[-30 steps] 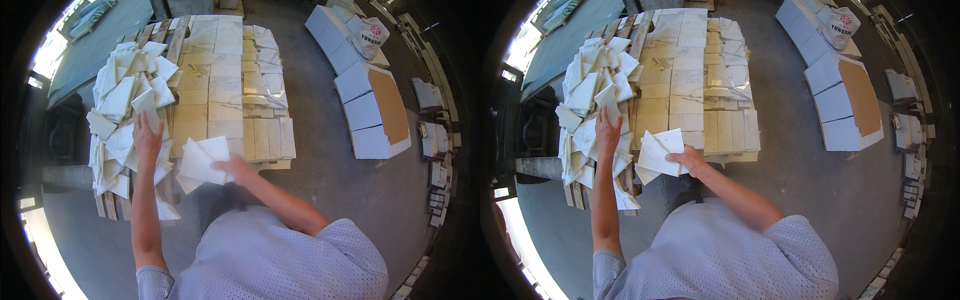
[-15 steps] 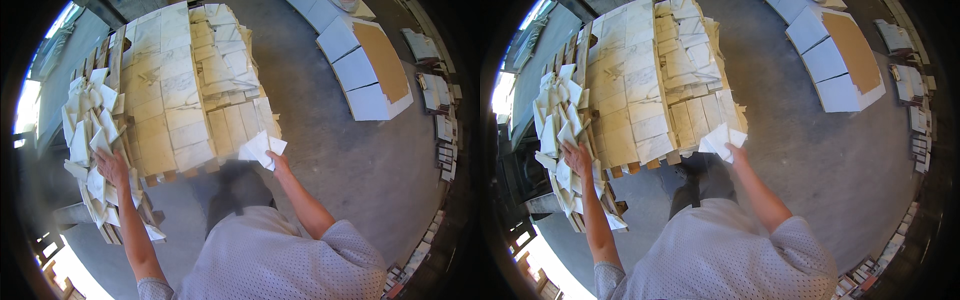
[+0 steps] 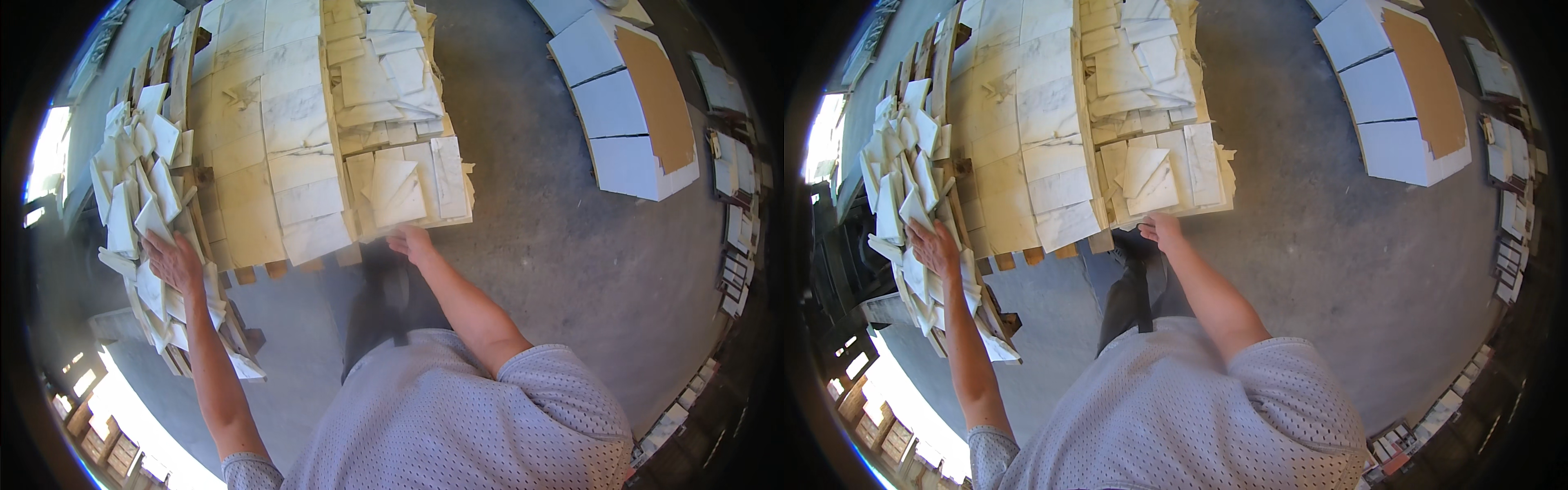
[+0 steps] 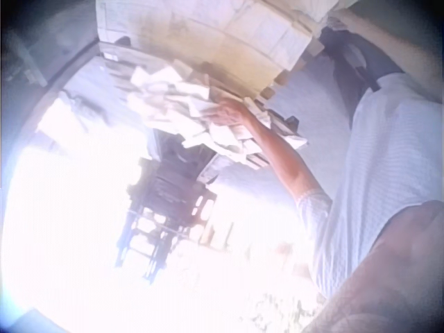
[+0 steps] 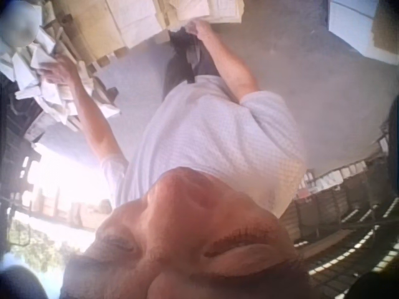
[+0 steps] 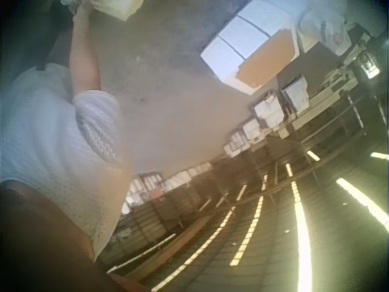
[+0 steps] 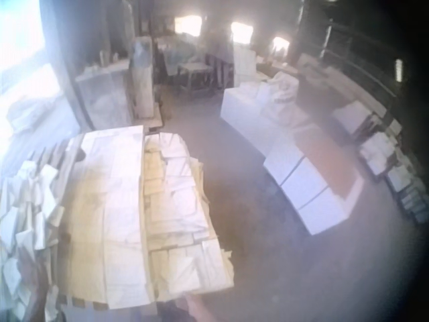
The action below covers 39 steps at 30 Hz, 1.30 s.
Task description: The person picks up white ceramic tiles from a large pile on a pallet and stacks them onto a separate pile. The person repeatedly lifts tiles by hand and places them in a new stack, occasionally walking to a different area to place tiles on another pallet.
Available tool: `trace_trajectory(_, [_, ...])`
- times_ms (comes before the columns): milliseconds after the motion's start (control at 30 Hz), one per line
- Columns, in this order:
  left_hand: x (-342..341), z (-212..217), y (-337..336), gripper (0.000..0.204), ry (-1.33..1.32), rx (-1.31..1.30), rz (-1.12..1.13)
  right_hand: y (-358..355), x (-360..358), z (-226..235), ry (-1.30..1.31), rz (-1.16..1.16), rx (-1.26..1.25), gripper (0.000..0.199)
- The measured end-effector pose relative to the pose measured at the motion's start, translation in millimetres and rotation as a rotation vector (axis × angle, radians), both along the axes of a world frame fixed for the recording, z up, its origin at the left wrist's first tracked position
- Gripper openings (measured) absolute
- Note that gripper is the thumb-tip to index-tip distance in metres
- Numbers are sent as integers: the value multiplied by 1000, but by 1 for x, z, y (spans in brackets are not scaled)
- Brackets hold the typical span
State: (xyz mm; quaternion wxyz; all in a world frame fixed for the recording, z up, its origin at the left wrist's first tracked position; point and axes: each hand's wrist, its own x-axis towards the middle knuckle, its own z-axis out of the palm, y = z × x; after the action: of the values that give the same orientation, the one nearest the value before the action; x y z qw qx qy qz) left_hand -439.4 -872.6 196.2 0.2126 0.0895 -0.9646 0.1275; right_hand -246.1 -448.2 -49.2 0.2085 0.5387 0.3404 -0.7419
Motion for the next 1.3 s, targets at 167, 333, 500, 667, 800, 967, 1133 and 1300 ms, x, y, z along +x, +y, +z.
trace_trajectory(167, [0,-1,-1,68,5,3,4,4,-1,3,75,273,659,40])
trace_trajectory(333, [-2,-5,-4,69,4,3,15,42,-43,5,126,548,1216,53])
trace_trajectory(500, [-2,-5,-7,70,21,3,-12,25,-62,3,135,832,1207,56])
trace_trajectory(667, [-2,-6,-6,71,2,1,14,-4,-49,2,239,760,1390,54])
trace_trajectory(800, [-3,-5,-5,71,25,-25,-1,11,-50,10,302,853,1376,56])
trace_trajectory(967, [-3,-4,-4,71,4,-35,30,32,-89,18,250,796,1432,59])
trace_trajectory(1133, [-4,-4,-3,68,20,-44,13,24,-145,6,195,795,1339,49])
trace_trajectory(1300, [-3,-3,-2,68,19,-26,8,49,-165,-6,279,778,991,34])
